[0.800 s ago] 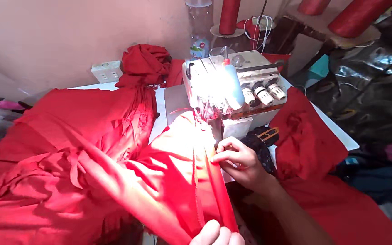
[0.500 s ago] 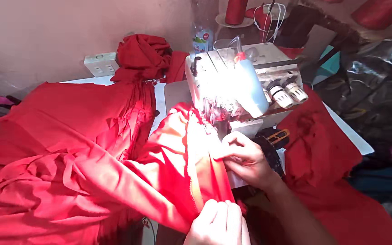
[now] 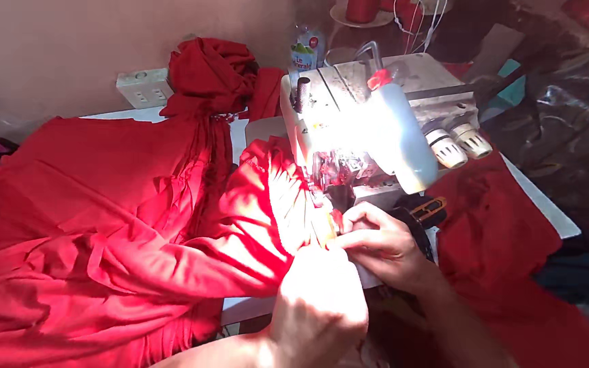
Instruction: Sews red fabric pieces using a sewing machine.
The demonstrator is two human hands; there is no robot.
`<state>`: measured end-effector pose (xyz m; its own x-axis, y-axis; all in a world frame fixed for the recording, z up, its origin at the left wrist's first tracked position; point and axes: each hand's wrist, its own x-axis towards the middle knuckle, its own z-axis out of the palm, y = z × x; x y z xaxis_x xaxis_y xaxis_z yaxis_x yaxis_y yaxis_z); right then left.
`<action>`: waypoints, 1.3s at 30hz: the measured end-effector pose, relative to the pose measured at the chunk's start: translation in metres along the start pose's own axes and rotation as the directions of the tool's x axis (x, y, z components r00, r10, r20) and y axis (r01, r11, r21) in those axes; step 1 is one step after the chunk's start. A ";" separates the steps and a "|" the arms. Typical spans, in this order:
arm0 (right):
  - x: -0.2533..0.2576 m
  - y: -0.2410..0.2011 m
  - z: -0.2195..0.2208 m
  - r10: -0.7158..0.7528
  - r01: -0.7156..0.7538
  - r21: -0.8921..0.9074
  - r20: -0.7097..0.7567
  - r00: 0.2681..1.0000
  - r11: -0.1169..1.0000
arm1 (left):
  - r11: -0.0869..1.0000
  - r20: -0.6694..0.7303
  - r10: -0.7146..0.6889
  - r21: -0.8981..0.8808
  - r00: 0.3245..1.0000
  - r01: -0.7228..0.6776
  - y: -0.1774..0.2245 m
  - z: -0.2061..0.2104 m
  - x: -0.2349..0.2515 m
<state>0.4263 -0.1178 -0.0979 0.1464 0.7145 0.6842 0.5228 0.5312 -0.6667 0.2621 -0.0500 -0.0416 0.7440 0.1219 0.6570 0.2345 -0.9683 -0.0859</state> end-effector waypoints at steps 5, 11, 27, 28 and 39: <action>0.003 -0.001 0.001 -0.020 0.020 -0.042 -0.002 1.000 0.999 | 0.999 -0.018 -0.020 0.027 1.000 0.021 -0.007 0.006 0.001; 0.008 -0.002 0.001 -0.014 0.013 -0.127 -0.010 1.000 0.992 | 0.984 0.039 0.069 -0.170 0.997 -0.062 -0.034 0.004 0.004; 0.046 -0.086 0.079 0.320 -0.186 -0.365 0.353 0.879 0.912 | 0.582 0.355 0.332 -0.806 0.874 0.107 -0.169 -0.158 0.019; 0.047 -0.076 0.094 0.245 -0.135 -0.302 0.366 0.898 0.944 | 0.580 0.363 0.335 -0.807 0.870 0.113 -0.168 -0.157 0.024; 0.067 -0.063 0.063 0.025 -0.063 -0.131 -0.276 0.961 0.989 | 0.713 0.358 0.136 -0.683 0.924 0.159 -0.176 -0.158 0.019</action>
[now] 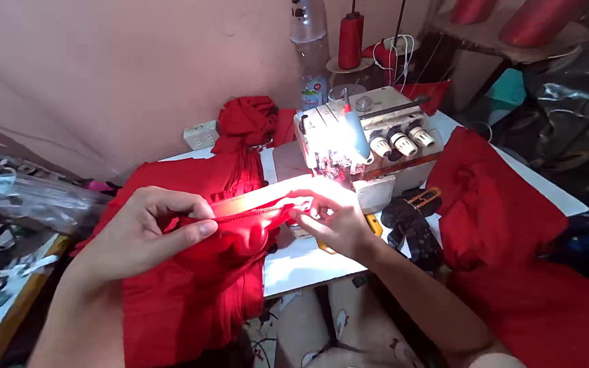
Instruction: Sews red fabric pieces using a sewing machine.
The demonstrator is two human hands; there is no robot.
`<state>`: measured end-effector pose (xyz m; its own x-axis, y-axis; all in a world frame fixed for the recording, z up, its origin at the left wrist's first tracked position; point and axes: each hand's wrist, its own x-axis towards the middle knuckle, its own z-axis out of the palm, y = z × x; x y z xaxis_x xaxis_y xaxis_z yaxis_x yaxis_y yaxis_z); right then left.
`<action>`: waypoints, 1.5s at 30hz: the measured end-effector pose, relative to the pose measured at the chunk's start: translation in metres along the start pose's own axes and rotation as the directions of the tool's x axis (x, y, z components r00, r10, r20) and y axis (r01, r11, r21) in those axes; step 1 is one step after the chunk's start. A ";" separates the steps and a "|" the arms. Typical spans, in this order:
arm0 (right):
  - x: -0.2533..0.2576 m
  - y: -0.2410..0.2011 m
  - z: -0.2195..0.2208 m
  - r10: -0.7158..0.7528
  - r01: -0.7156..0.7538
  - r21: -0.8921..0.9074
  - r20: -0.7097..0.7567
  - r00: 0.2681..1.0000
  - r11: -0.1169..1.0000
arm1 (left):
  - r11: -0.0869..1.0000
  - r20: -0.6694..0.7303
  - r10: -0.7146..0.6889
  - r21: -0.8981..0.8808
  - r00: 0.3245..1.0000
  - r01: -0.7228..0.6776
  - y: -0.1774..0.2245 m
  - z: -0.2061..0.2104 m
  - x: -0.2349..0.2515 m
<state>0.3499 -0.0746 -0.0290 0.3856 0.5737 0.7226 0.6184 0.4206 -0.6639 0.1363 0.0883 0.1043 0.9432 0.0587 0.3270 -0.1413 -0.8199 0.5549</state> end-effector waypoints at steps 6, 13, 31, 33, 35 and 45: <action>-0.002 -0.003 -0.029 -0.045 0.054 -0.036 0.234 0.971 0.998 | 0.992 0.006 0.040 0.119 0.999 -0.041 0.016 0.013 0.007; -0.081 0.018 -0.083 -0.136 0.163 -0.063 0.305 0.943 0.985 | 0.879 0.007 0.160 0.455 0.987 -0.146 0.075 0.131 0.005; -0.072 0.062 -0.068 -0.207 0.241 -0.129 0.235 0.950 0.962 | 0.888 -0.196 0.126 0.460 0.972 -0.023 0.058 0.235 -0.011; -0.064 0.067 -0.067 -0.195 0.233 -0.155 0.228 0.954 0.960 | 0.878 -0.214 0.116 0.479 0.970 0.000 0.053 0.235 -0.004; -0.055 0.070 -0.067 -0.184 0.230 -0.195 0.226 0.957 0.954 | 0.869 -0.237 0.108 0.494 0.966 0.024 0.047 0.234 0.003; -0.025 0.076 -0.067 -0.153 0.245 -0.351 0.269 0.951 0.904 | 0.843 -0.383 0.141 0.530 0.913 0.092 0.018 0.244 0.027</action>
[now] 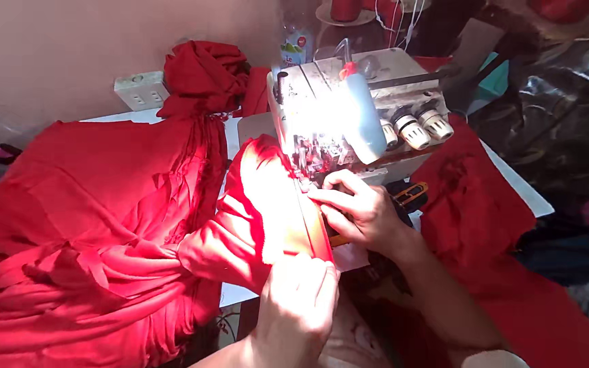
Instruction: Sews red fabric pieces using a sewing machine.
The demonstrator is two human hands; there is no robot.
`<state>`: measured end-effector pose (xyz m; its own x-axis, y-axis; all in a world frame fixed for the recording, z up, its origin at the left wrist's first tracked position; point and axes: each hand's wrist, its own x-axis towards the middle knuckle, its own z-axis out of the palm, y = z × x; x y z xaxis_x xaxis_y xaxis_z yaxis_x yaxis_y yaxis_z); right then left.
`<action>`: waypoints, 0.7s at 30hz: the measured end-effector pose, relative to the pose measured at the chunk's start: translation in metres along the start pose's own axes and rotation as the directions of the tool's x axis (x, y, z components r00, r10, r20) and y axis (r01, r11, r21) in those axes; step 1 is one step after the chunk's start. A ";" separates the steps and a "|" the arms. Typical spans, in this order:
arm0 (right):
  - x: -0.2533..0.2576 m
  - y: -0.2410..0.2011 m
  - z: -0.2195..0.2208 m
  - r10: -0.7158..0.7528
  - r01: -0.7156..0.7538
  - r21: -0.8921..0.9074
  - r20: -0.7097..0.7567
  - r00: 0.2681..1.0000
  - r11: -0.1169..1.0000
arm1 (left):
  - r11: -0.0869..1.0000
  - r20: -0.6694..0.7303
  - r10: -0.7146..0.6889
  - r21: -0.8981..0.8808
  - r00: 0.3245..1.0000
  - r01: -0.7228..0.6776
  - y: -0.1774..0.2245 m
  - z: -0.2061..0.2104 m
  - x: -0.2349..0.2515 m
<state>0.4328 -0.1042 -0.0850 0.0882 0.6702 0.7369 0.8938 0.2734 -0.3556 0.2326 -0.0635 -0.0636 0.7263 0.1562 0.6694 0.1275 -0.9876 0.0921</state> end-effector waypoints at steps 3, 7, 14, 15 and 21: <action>-0.002 -0.002 -0.004 0.027 -0.027 -0.007 0.035 0.999 1.000 | 1.000 -0.004 -0.023 0.009 1.000 0.023 -0.001 0.005 -0.003; -0.021 0.007 -0.048 0.181 -0.180 -0.018 0.033 0.983 0.983 | 0.994 -0.024 -0.045 0.095 0.999 0.047 -0.003 0.004 -0.018; -0.073 0.053 -0.121 0.467 -0.417 -0.226 0.261 0.845 0.881 | 0.930 0.280 -0.152 -0.284 0.948 0.233 0.031 0.020 -0.104; -0.077 0.057 -0.118 0.470 -0.417 -0.224 0.301 0.830 0.881 | 0.869 0.382 -0.175 -0.374 0.908 0.325 0.037 0.030 -0.120; -0.078 0.064 -0.109 0.378 -0.256 -0.332 0.387 0.841 0.908 | 0.515 0.733 -0.362 -0.357 0.575 0.779 0.037 0.081 -0.154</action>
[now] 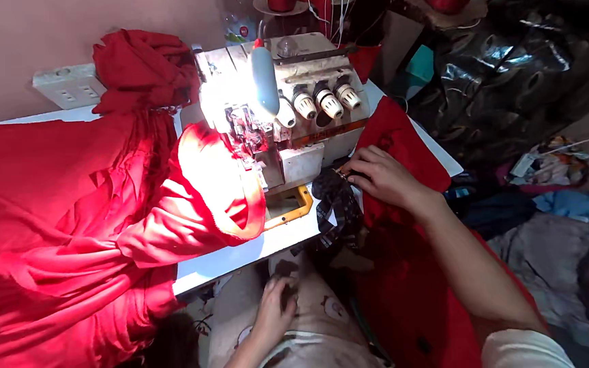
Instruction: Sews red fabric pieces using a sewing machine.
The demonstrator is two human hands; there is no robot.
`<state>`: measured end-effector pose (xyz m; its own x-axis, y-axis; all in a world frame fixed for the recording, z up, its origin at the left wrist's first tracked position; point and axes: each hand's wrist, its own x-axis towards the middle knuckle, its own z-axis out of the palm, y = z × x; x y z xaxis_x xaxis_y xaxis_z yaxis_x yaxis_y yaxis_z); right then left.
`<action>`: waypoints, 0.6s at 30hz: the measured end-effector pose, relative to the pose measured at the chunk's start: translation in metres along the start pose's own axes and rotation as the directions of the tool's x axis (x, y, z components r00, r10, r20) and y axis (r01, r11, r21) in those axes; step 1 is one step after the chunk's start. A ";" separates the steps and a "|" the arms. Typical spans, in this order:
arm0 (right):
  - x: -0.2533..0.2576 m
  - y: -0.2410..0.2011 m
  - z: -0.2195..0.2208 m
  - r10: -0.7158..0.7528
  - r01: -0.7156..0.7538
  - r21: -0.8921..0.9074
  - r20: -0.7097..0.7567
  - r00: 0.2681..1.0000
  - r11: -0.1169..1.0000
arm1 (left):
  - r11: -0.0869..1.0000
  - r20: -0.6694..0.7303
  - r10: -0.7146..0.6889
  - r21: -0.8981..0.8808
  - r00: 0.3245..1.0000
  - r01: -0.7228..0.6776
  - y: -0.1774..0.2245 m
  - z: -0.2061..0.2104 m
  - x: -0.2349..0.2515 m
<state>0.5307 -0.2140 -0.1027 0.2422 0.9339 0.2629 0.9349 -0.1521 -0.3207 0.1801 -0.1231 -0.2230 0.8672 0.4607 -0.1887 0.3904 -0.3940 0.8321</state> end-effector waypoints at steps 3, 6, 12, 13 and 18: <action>0.002 0.002 -0.005 -0.022 0.022 -0.028 0.017 1.000 0.999 | 0.999 -0.002 -0.043 -0.030 0.999 0.043 0.007 0.000 0.022; 0.000 -0.003 -0.013 0.010 -0.007 -0.067 0.044 0.999 0.998 | 0.999 -0.059 0.011 0.030 0.998 -0.010 0.016 0.003 0.044; -0.040 -0.027 -0.045 0.097 -0.095 0.062 -0.021 0.995 0.994 | 0.983 0.079 -0.132 0.138 0.988 0.121 -0.010 0.018 0.103; -0.052 -0.032 -0.048 0.069 -0.064 0.105 -0.043 0.997 0.992 | 0.985 0.072 -0.114 0.138 0.991 0.103 -0.012 0.021 0.108; -0.114 -0.057 -0.036 0.012 0.028 0.475 -0.081 0.997 0.880 | 0.980 0.029 0.047 -0.193 0.998 -0.041 -0.011 0.020 0.097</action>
<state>0.4592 -0.3240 -0.0816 0.2736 0.9028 0.3319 0.7060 0.0459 -0.7067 0.2662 -0.0904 -0.2606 0.8933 0.4184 -0.1644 0.2878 -0.2512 0.9242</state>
